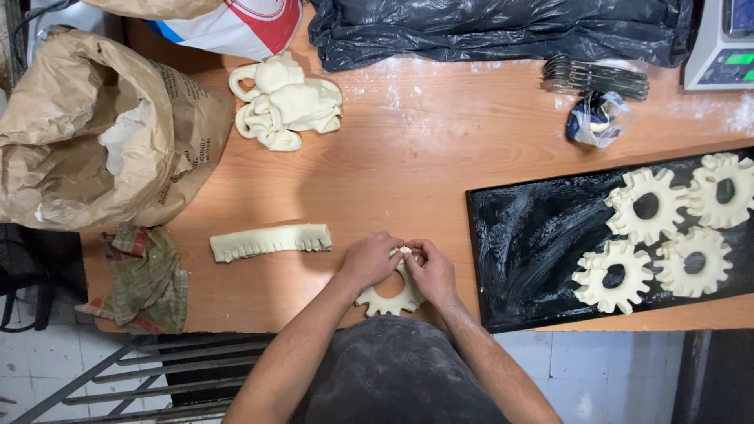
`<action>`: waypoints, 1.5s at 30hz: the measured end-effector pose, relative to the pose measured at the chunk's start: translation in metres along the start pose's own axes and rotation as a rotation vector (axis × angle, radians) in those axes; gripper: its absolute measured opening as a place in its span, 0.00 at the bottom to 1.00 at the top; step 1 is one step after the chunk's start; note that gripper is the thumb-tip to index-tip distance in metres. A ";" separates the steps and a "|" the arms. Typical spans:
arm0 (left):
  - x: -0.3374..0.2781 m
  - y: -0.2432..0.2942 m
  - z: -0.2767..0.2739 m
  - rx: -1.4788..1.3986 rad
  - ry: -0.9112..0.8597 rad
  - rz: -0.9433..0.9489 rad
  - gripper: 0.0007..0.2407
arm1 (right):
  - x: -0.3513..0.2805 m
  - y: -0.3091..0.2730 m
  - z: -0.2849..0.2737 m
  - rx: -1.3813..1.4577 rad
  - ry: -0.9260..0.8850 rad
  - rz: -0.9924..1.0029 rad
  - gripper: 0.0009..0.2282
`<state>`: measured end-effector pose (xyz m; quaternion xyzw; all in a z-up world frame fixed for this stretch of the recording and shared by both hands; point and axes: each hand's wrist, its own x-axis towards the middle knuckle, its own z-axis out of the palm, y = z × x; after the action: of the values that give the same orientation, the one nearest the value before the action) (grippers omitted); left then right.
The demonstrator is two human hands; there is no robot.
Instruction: Shaping pastry dough into decorative circular patterns and preparing baking trays.
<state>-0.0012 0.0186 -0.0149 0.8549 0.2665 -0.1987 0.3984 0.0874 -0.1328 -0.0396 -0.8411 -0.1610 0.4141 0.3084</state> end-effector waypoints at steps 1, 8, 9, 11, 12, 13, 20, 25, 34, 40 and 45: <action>-0.001 0.001 -0.001 0.007 0.033 0.025 0.11 | -0.001 -0.002 -0.001 0.015 0.007 0.006 0.12; 0.012 -0.005 0.004 0.005 0.050 -0.157 0.12 | -0.029 0.019 -0.006 -0.088 0.055 -0.315 0.08; 0.012 -0.005 -0.001 0.003 0.053 -0.157 0.12 | -0.031 0.011 -0.010 -0.091 0.055 -0.318 0.08; 0.007 -0.002 -0.006 -0.093 -0.081 -0.231 0.20 | -0.041 -0.002 -0.019 -0.120 -0.020 -0.298 0.13; 0.000 -0.005 -0.008 -0.090 -0.085 -0.229 0.20 | -0.042 -0.002 -0.017 -0.117 -0.018 -0.293 0.13; -0.007 -0.007 -0.010 -0.105 0.003 -0.172 0.20 | -0.043 -0.001 -0.015 -0.161 0.023 -0.401 0.12; -0.026 0.005 -0.019 -0.103 0.050 -0.188 0.16 | -0.030 0.008 -0.002 -0.183 0.064 -0.404 0.12; -0.011 0.004 0.020 -0.211 0.125 -0.147 0.17 | -0.031 -0.005 -0.016 -0.233 -0.052 -0.379 0.10; -0.002 0.007 0.022 -0.161 0.191 -0.099 0.18 | -0.027 -0.008 -0.022 -0.384 0.053 -0.719 0.10; -0.032 0.003 0.017 -0.166 0.304 0.015 0.12 | -0.016 -0.023 -0.030 -0.290 -0.060 -0.368 0.11; -0.034 -0.009 0.032 0.040 0.326 0.164 0.09 | -0.009 -0.012 -0.030 -0.319 -0.078 -0.397 0.10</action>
<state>-0.0377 -0.0114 -0.0204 0.9023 0.2531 -0.0298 0.3478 0.1053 -0.1395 -0.0124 -0.8144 -0.3978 0.3473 0.2407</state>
